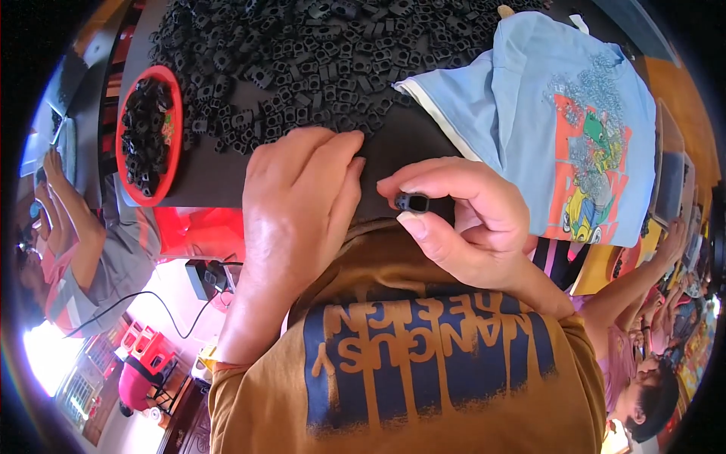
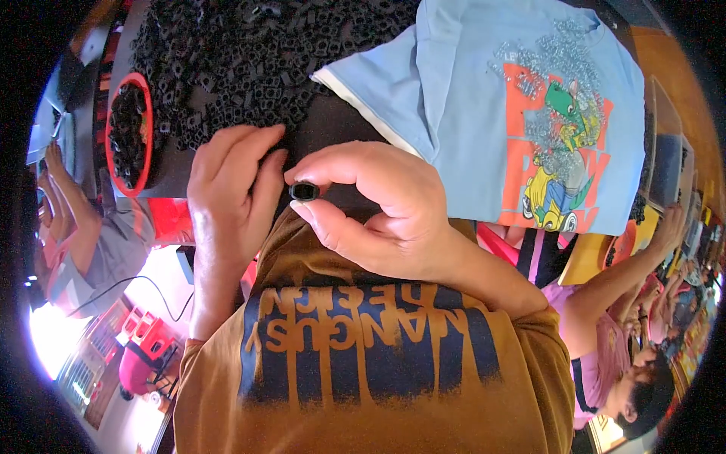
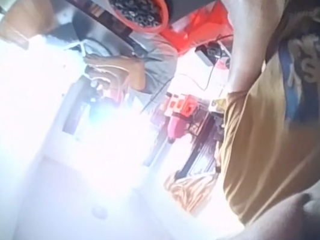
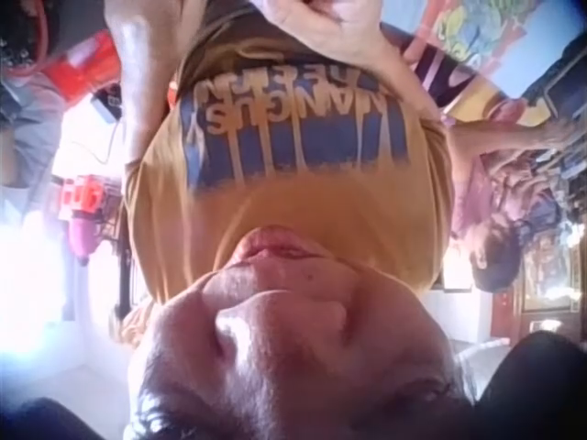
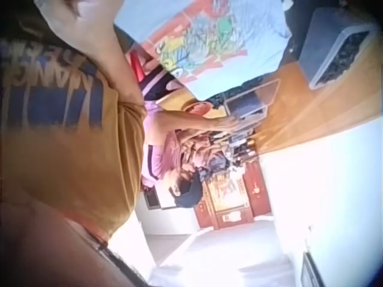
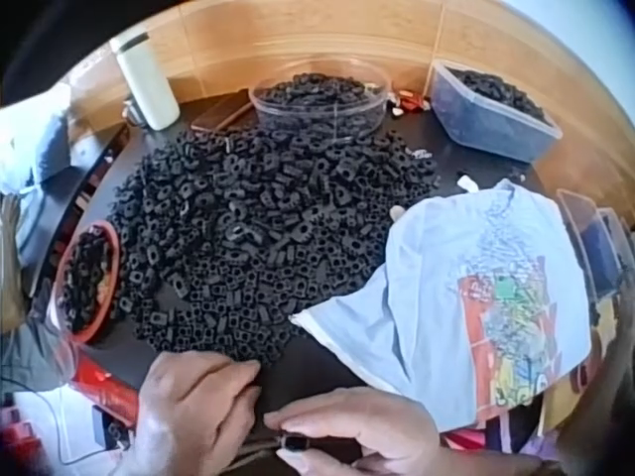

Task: Assembling small black plastic parts by manually inserting internal pins or fasteners.

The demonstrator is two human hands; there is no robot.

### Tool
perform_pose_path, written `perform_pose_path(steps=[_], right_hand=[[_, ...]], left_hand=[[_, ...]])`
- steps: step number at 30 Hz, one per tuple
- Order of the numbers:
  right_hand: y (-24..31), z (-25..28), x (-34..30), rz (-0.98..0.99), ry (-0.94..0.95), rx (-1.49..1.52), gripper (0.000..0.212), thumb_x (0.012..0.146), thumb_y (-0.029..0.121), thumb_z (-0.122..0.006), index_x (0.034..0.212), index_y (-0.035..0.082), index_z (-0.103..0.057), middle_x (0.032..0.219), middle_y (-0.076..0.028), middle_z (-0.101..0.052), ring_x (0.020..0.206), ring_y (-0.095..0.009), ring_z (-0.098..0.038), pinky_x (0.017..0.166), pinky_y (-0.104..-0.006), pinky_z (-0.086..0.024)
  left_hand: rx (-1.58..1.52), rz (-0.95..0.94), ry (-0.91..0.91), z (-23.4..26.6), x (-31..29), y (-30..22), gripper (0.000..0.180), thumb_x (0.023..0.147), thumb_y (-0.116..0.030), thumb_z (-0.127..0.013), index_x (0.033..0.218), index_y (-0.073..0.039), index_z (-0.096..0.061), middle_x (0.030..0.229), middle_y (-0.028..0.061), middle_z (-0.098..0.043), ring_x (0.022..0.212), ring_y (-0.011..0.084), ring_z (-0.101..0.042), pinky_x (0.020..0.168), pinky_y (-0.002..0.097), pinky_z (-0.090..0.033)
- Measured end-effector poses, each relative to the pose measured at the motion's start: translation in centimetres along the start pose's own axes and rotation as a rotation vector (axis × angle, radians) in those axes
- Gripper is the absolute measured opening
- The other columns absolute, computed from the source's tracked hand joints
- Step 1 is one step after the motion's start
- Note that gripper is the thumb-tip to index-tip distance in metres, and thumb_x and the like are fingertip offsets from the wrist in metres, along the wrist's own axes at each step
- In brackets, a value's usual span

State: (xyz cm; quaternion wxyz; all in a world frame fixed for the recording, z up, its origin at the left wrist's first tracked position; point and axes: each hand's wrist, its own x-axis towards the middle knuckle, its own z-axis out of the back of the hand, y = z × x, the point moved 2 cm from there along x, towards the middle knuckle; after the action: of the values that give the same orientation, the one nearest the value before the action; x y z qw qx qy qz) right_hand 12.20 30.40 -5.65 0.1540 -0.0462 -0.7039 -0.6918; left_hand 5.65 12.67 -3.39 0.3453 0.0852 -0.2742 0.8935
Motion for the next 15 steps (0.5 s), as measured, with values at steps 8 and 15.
perform_pose_path(steps=[8,15], right_hand=[[-0.3,0.0,0.2,0.064,-0.04,-0.029,0.031,0.079,-0.011,-0.067,0.109,-0.004,-0.059,0.099,-0.018,-0.065,0.087,-0.022,-0.064,0.077,-0.0313,-0.049],[-0.1,-0.1,0.4,0.029,-0.044,-0.025,0.028,0.08,-0.01,-0.068,0.106,-0.004,-0.06,0.093,-0.014,-0.066,0.084,-0.02,-0.063,0.075,-0.03,-0.049]], left_hand=[[0.042,-0.012,-0.026,-0.5,0.7,-0.4,0.029,0.074,-0.005,-0.072,0.102,-0.006,-0.068,0.09,0.0069,-0.061,0.078,0.026,-0.06,0.07,0.0375,-0.044],[0.129,-0.01,0.023,-0.9,1.2,-0.8,0.029,0.072,-0.006,-0.07,0.1,-0.008,-0.067,0.086,0.005,-0.058,0.076,0.0253,-0.059,0.07,0.037,-0.044]])
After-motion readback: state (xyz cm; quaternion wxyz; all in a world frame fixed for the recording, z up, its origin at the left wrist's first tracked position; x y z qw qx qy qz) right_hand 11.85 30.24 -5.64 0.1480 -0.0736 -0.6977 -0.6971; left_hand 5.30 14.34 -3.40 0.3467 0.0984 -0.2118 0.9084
